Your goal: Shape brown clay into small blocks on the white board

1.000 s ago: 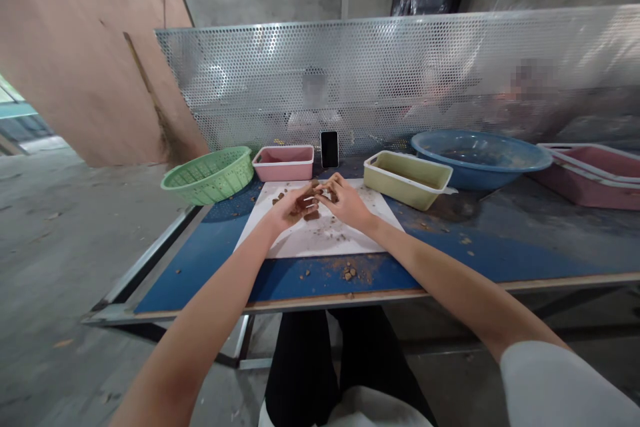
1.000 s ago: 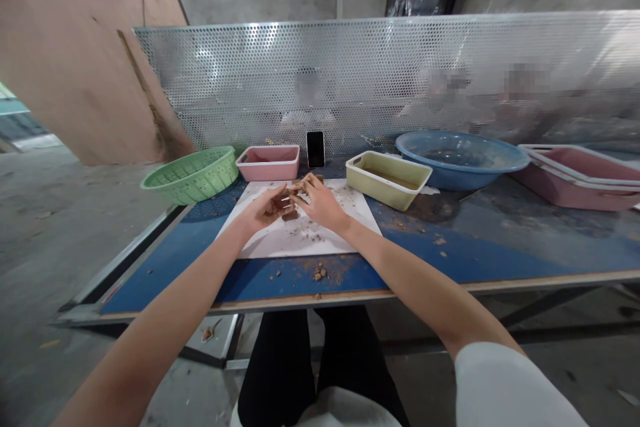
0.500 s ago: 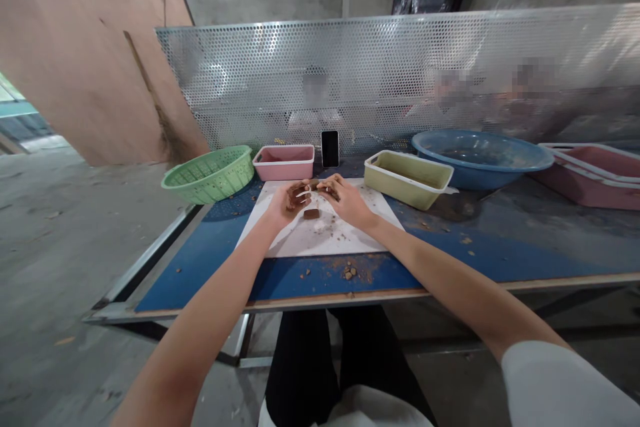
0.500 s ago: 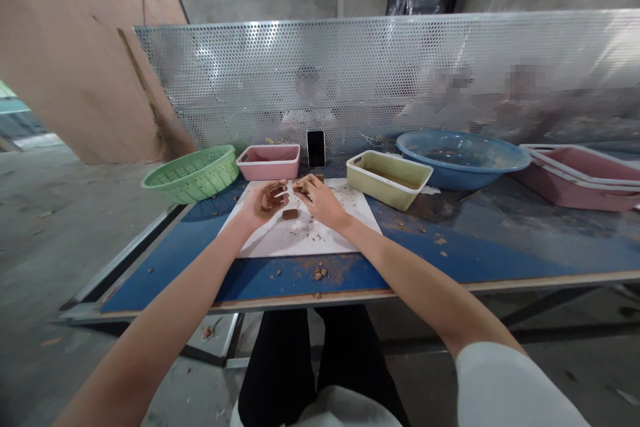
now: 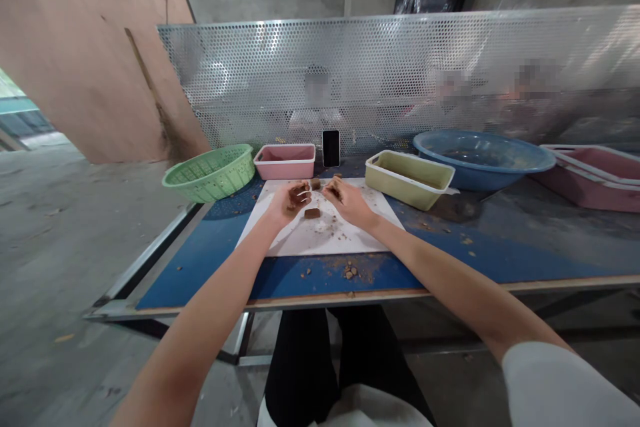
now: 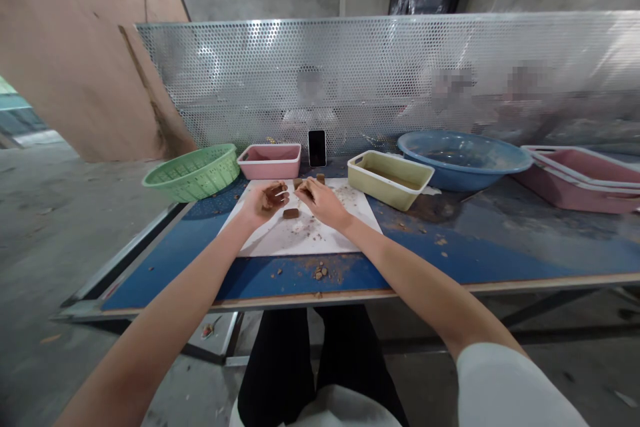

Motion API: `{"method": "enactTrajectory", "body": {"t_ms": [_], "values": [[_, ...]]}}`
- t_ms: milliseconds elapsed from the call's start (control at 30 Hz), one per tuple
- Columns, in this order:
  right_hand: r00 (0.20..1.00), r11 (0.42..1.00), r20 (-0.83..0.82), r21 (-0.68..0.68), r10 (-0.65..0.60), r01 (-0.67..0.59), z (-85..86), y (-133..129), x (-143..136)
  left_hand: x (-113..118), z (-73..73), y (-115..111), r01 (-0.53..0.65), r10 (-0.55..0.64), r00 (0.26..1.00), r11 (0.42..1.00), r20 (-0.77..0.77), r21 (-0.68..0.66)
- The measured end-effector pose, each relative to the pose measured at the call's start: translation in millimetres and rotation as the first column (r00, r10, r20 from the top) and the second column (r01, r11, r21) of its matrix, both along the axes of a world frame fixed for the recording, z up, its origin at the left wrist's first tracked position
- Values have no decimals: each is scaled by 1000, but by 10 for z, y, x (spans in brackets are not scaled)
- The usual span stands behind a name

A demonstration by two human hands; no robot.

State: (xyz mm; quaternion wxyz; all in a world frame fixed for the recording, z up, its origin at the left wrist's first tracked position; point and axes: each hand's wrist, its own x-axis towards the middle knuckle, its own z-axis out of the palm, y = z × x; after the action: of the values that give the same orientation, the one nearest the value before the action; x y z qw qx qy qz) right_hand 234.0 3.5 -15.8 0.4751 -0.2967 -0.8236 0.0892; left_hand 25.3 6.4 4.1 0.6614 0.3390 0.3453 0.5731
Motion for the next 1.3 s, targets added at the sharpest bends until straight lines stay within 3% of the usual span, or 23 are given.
{"method": "enactTrajectory", "body": {"t_ms": [367, 667, 833, 1300], "values": [[998, 1000, -68, 24, 0, 1, -35, 38, -5, 15, -7, 1, 93, -94, 995, 995, -31, -29], [994, 1000, -110, 25, 19, -16, -71, 58, -41, 39, -16, -63, 208, -197, 967, 977, -160, 55], [992, 993, -97, 96, 79, -69, -71, 68, -39, 32, -73, -57, 223, -198, 964, 966, -180, 128], [996, 982, -37, 164, -85, 90, -69, -4, -64, 25, -97, -39, 229, -201, 962, 962, -183, 148]]}}
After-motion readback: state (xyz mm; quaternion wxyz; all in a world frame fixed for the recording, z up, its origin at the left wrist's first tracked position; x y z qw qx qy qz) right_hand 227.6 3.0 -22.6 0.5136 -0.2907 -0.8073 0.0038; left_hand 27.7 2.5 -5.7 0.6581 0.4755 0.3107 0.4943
